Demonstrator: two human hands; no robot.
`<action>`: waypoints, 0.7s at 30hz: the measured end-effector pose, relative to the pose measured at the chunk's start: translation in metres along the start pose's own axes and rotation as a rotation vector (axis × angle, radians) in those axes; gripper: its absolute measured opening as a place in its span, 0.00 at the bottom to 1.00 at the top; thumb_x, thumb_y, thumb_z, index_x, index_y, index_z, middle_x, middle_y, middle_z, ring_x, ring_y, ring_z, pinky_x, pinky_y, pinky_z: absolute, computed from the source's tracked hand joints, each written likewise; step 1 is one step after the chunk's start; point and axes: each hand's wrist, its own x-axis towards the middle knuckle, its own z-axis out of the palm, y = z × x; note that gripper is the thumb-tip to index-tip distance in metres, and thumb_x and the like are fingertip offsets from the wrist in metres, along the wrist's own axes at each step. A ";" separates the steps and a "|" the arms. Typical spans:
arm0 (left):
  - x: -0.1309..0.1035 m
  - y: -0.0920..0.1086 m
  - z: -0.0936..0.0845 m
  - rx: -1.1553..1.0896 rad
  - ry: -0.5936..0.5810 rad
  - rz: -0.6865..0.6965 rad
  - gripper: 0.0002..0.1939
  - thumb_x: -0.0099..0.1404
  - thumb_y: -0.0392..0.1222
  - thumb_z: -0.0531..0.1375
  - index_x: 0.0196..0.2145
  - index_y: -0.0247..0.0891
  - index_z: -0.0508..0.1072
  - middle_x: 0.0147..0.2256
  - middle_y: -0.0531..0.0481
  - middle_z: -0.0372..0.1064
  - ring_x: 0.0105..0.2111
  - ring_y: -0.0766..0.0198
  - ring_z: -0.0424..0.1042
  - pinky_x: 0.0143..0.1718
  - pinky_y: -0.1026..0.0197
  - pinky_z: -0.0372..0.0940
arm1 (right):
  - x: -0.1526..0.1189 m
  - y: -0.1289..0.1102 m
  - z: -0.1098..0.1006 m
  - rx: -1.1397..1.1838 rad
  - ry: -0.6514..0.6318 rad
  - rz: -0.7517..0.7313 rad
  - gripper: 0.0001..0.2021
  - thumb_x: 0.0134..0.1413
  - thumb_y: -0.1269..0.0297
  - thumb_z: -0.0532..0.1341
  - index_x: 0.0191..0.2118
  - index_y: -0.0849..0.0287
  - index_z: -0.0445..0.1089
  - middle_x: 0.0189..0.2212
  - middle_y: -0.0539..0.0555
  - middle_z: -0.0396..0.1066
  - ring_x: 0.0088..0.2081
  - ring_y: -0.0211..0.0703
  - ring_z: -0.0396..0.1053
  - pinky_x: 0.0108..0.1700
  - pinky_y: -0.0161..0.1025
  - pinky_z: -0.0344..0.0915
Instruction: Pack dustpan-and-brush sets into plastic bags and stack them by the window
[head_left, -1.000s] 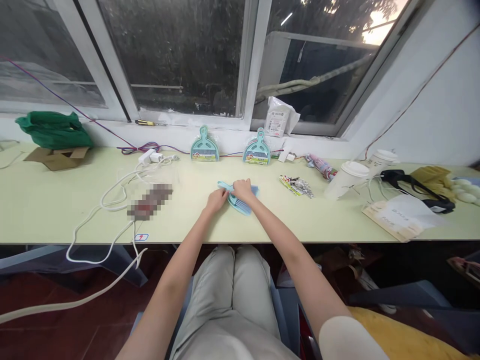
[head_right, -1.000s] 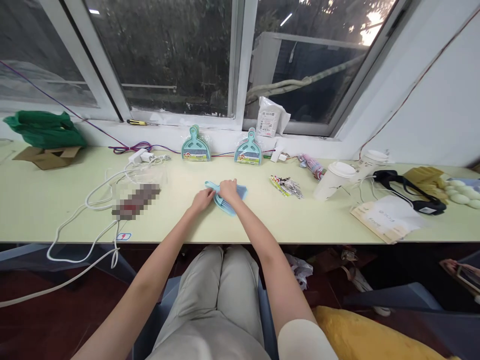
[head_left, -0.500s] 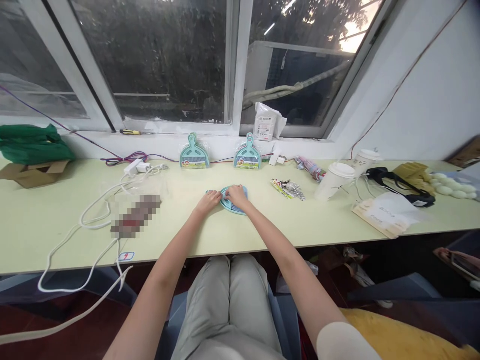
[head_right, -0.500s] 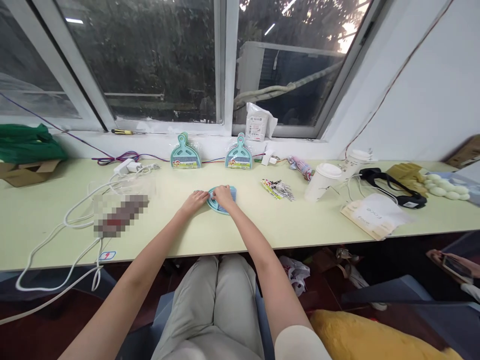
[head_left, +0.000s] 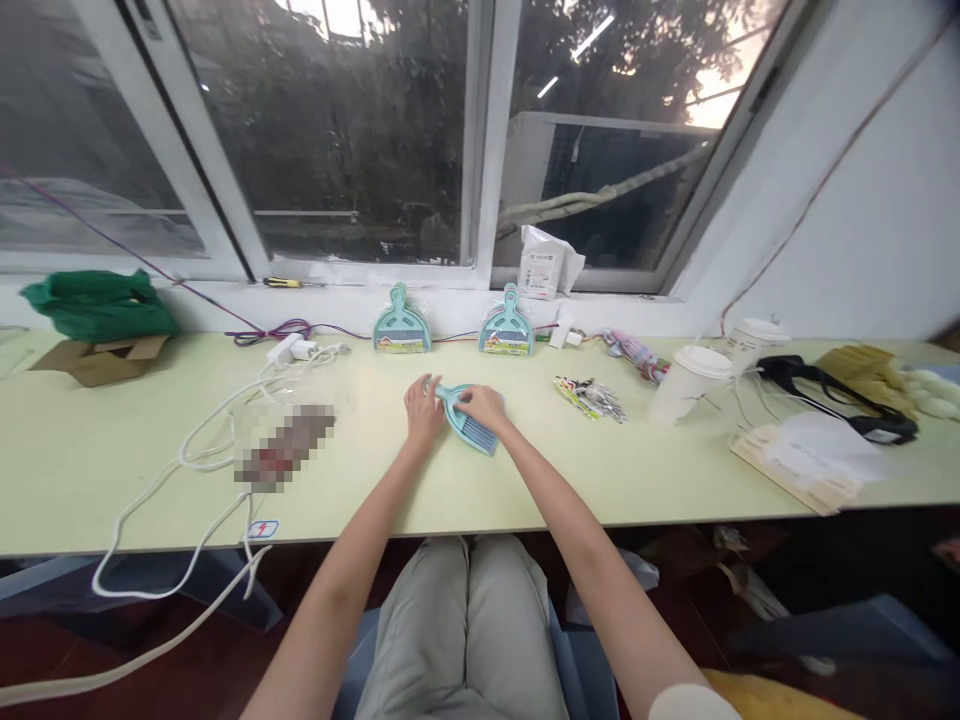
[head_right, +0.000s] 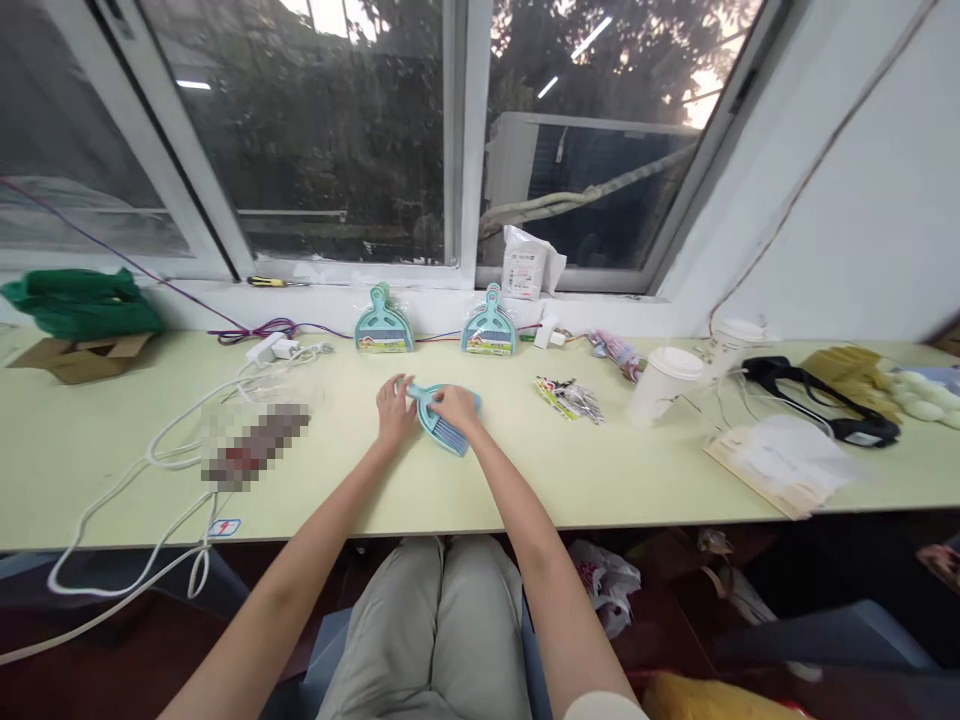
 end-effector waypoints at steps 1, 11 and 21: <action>0.001 0.005 0.002 -0.135 0.091 -0.145 0.22 0.65 0.40 0.54 0.57 0.40 0.63 0.56 0.38 0.61 0.58 0.51 0.58 0.57 0.48 0.54 | 0.002 -0.002 0.000 0.059 0.048 0.054 0.16 0.59 0.55 0.55 0.48 0.51 0.74 0.46 0.52 0.76 0.48 0.46 0.71 0.46 0.36 0.62; 0.018 -0.007 0.033 -1.106 -0.162 -0.641 0.25 0.50 0.40 0.66 0.47 0.39 0.68 0.46 0.44 0.70 0.46 0.57 0.71 0.46 0.56 0.65 | -0.005 0.085 0.011 0.124 0.618 0.426 0.26 0.61 0.62 0.46 0.62 0.66 0.55 0.63 0.70 0.54 0.64 0.56 0.50 0.61 0.56 0.52; 0.027 -0.030 0.036 -1.134 -0.055 -0.757 0.23 0.55 0.39 0.63 0.49 0.42 0.66 0.46 0.46 0.70 0.44 0.60 0.71 0.46 0.58 0.66 | 0.003 0.126 0.047 0.154 0.229 0.185 0.19 0.62 0.63 0.46 0.51 0.61 0.69 0.49 0.62 0.72 0.51 0.47 0.68 0.57 0.47 0.58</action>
